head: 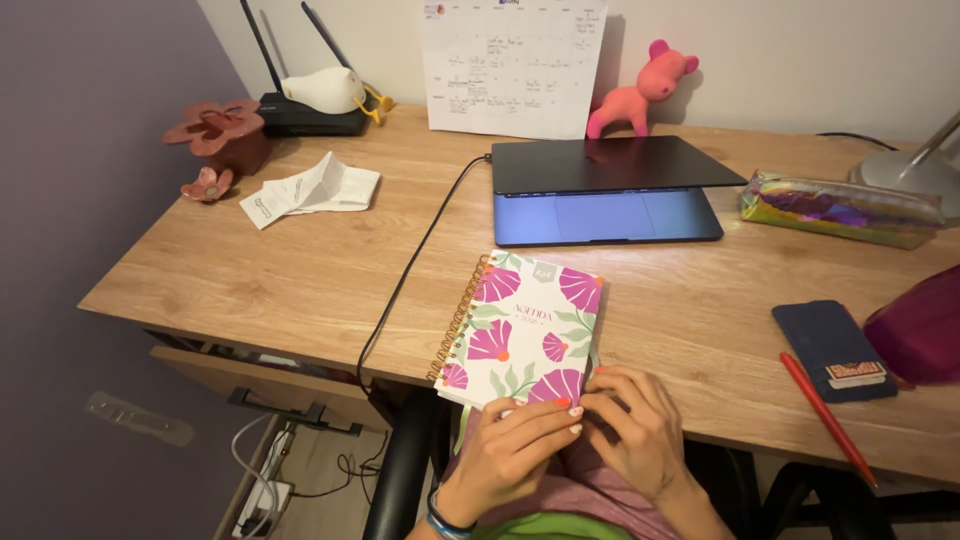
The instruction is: The person organizes a desk by placing a calendar on the wall, then puts a notebook, a mousepad, and a second notebook into a drawer. They fold a small paper and place it on the desk, then move a water bottle and a pencil case to the right side of the desk.
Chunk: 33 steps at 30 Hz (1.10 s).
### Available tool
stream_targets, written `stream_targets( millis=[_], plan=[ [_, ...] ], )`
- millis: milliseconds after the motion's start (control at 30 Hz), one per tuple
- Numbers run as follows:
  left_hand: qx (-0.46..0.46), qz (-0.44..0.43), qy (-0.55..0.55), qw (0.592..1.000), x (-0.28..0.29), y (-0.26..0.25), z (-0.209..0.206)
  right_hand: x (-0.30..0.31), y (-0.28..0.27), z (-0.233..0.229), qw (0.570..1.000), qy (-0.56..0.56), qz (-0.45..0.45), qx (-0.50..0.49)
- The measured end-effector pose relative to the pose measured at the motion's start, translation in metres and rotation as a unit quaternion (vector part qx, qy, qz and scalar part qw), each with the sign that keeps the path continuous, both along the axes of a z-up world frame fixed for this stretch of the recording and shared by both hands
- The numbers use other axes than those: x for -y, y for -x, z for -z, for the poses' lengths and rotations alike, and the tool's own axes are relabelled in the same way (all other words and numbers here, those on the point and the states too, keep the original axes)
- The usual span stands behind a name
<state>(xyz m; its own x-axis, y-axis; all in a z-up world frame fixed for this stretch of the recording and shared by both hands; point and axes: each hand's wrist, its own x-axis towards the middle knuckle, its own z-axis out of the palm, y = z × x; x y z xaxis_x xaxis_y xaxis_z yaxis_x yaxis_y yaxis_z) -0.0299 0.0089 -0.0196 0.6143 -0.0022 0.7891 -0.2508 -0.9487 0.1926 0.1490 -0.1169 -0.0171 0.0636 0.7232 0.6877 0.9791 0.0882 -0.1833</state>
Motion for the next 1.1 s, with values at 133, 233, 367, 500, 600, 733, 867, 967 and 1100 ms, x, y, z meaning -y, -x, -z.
stream_targets(
  millis=[133, 233, 367, 500, 600, 733, 867, 967, 1100],
  plan=[
    [0.027, -0.031, -0.047, 0.998, -0.001, -0.002, 0.000, -0.005, 0.003, 0.005, 0.998, -0.066, 0.015, 0.017],
    [0.050, -0.040, -0.068, 0.996, -0.004, -0.006, 0.004, -0.003, 0.000, 0.007, 0.995, -0.083, -0.045, 0.008],
    [0.056, -0.036, -0.067, 0.996, -0.006, -0.007, 0.003, 0.002, -0.004, -0.001, 0.991, -0.093, -0.094, -0.015],
    [0.076, -0.059, -0.089, 0.991, -0.007, -0.011, 0.008, 0.006, -0.010, 0.000, 0.989, -0.033, -0.135, -0.052],
    [0.085, -0.084, -0.099, 0.988, -0.006, -0.014, 0.010, 0.006, -0.008, -0.012, 0.988, -0.011, -0.142, -0.068],
    [0.130, -0.086, -0.088, 0.984, -0.005, -0.021, 0.012, 0.004, -0.005, -0.027, 0.988, 0.009, -0.142, -0.061],
    [0.137, -0.100, -0.107, 0.980, -0.005, -0.023, 0.012, 0.003, 0.010, -0.024, 0.992, 0.052, -0.114, -0.025],
    [0.130, -0.109, -0.116, 0.979, -0.006, -0.024, 0.015, 0.003, 0.025, -0.016, 0.986, 0.065, -0.151, -0.011],
    [0.133, -0.136, -0.141, 0.972, -0.006, -0.027, 0.022, 0.006, 0.040, -0.012, 0.988, 0.032, -0.149, -0.015]
  ],
)
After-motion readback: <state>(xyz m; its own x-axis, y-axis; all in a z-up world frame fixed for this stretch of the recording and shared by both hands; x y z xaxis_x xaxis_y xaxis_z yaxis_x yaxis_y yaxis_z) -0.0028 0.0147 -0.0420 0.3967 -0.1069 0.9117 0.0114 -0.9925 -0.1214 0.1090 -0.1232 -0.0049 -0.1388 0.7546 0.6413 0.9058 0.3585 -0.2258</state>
